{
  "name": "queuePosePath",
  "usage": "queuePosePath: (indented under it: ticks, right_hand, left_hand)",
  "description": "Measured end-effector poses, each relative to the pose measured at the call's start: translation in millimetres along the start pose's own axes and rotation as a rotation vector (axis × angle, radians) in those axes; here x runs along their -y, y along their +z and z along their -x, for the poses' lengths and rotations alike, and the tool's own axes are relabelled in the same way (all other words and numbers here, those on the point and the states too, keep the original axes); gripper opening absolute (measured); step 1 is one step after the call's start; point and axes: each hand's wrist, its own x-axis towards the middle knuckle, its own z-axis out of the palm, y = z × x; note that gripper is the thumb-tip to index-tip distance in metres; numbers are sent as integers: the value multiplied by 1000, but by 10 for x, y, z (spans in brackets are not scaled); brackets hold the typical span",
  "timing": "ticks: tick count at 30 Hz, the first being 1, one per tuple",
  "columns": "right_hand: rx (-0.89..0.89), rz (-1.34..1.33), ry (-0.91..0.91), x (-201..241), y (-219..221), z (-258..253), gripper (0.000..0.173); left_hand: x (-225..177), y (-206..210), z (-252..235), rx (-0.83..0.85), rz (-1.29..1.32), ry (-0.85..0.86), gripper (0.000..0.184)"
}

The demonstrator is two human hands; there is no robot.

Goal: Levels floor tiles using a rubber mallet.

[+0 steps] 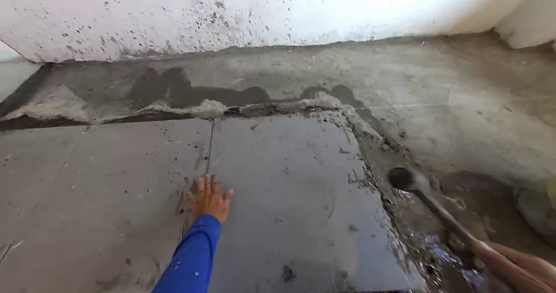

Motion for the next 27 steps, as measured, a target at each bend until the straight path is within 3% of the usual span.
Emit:
queuePosePath:
  ticks: [3,6,8,10,13,19,24,27]
  right_hand:
    - [132,-74,-13,887,392,-490,46]
    - [117,-312,-151,1352,1151,-882,42]
    - [58,-290,-209,1446,1652,-1219,49]
    - [9,-213,-156,1395,2044,-1501,53]
    - [-145,-247,-144,1292,2403,-1474,60]
    - [-161,-477,29,939,2364,-1049,59]
    - [-186,-427,86,627,2138,-1076,62]
    - [-230,-315,4,479,2073,-1066,66]
  left_hand:
    - [-199,-59,-576,37,-52,51,92]
    - [-169,30,-1043,40,-77,56,100]
    - [-87,204,-1198,-64,-50,69,104]
    - [-17,312,-1239,-137,-46,78,106]
    - [24,331,-1251,-164,-61,82,107]
    - [32,337,-1257,-191,-89,84,108]
    - [65,366,-1239,-201,-90,82,110]
    - [93,385,-1275,-235,-92,84,111]
